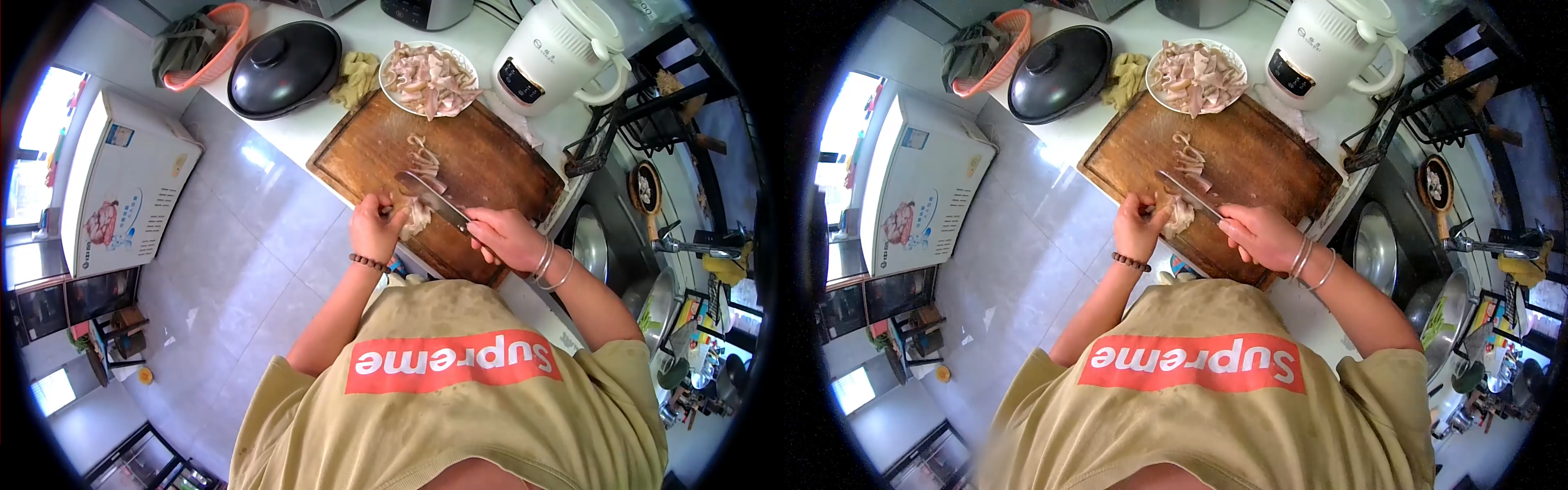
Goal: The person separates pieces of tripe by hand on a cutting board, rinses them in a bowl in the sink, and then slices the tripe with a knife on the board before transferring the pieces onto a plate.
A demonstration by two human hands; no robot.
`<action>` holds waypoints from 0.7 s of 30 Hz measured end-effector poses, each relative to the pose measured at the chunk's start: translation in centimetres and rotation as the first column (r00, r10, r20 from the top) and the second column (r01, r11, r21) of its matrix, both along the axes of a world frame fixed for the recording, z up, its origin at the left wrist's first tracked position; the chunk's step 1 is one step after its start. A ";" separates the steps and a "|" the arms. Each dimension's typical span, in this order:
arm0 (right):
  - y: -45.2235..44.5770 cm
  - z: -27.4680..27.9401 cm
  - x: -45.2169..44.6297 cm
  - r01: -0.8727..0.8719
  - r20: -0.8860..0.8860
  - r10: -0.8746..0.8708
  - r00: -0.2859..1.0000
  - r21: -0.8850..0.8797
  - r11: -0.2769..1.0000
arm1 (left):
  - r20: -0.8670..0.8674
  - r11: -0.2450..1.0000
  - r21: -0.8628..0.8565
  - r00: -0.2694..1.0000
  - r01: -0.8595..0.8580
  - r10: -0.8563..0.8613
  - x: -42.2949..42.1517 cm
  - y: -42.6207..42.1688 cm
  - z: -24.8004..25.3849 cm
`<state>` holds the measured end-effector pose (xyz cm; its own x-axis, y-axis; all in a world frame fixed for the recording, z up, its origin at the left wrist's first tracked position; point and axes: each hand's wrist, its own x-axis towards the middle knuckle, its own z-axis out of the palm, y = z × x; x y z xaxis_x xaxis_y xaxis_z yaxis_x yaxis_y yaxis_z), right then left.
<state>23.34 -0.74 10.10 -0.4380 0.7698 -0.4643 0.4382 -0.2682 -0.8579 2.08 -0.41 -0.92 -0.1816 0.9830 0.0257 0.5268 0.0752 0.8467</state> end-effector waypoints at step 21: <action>-1.1 -4.9 1.9 -0.296 0.620 -0.087 0.780 0.489 0.821 | 0.017 0.999 -0.036 1.000 -0.016 0.017 0.2 0.0 -0.1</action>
<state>25.19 -1.81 5.24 -0.3138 0.9322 -0.1805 0.8941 0.2262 -0.3865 2.25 -0.37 -0.98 -0.1977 0.9802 -0.0133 0.5103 0.1145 0.8524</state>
